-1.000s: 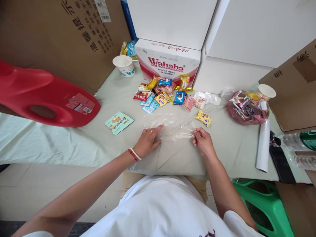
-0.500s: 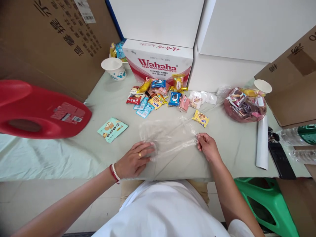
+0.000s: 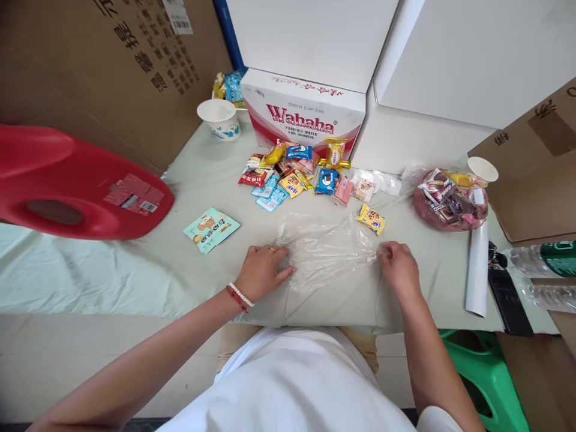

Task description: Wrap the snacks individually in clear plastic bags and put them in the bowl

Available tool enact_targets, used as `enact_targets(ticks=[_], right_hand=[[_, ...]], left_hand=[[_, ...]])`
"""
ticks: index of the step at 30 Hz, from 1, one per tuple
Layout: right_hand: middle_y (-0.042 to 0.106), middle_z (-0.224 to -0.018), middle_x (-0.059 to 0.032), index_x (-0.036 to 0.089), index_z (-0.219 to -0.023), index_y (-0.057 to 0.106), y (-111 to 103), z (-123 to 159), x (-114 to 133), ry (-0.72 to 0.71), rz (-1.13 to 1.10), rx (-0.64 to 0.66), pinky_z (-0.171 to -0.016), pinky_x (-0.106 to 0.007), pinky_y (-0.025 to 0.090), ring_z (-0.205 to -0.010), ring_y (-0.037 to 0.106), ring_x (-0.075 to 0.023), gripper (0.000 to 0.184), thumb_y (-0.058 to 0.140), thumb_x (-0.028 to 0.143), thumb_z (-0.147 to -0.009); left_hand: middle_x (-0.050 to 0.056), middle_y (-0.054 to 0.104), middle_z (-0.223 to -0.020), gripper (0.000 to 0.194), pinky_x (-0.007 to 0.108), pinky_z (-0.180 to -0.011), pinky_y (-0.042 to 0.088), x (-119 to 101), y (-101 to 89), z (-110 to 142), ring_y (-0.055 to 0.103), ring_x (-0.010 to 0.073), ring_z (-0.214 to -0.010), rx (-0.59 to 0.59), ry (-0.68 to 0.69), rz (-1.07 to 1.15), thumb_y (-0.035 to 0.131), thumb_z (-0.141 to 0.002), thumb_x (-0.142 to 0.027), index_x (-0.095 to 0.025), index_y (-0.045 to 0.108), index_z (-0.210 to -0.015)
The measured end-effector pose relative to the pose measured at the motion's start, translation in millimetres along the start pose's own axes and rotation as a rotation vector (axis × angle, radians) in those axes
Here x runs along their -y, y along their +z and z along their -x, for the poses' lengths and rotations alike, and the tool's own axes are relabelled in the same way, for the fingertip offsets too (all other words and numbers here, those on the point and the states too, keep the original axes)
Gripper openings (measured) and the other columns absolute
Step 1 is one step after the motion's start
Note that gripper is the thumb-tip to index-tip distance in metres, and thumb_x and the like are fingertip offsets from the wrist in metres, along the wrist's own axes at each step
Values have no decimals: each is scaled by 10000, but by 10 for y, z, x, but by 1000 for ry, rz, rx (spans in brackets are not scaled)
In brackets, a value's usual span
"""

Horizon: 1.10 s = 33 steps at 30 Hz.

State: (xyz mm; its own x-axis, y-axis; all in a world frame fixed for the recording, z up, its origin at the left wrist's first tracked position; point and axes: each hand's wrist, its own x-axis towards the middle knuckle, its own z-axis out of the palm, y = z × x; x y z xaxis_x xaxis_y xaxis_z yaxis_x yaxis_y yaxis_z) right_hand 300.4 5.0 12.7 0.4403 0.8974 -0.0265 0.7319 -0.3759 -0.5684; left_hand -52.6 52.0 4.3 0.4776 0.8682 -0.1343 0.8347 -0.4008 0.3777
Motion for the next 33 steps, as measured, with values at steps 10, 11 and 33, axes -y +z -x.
enact_targets(ticks=[10, 11, 33], right_hand=[[625, -1327, -110, 285, -1188, 739, 339, 404, 889, -804, -33, 668, -997, -450, 526, -1195, 602, -280, 322, 638, 182, -900], [621, -1344, -108, 284, -1172, 748, 341, 438, 829, -808, -37, 746, -998, -440, 528, -1205, 607, -273, 317, 625, 161, -906], [654, -1280, -147, 170, -1293, 651, 1500, -1070, 2922, -1011, 382, 365, -909, -367, 464, -1207, 536, -299, 375, 626, 313, -947]], left_hand=[[150, 571, -1443, 570, 611, -1073, 328, 4, 33, 184, 469, 391, -1351, -206, 179, -89, 596, -828, -170, -298, 608, -1384], [117, 531, -1516, 554, 651, -1139, 246, 32, 44, 195, 400, 391, -1433, -213, 226, -81, 587, -825, -152, -320, 636, -1351], [-17, 669, -1406, 317, 587, -1273, 140, 319, 254, 408, 491, 249, -1442, -119, 152, 321, 594, -924, -250, -213, 624, -610]])
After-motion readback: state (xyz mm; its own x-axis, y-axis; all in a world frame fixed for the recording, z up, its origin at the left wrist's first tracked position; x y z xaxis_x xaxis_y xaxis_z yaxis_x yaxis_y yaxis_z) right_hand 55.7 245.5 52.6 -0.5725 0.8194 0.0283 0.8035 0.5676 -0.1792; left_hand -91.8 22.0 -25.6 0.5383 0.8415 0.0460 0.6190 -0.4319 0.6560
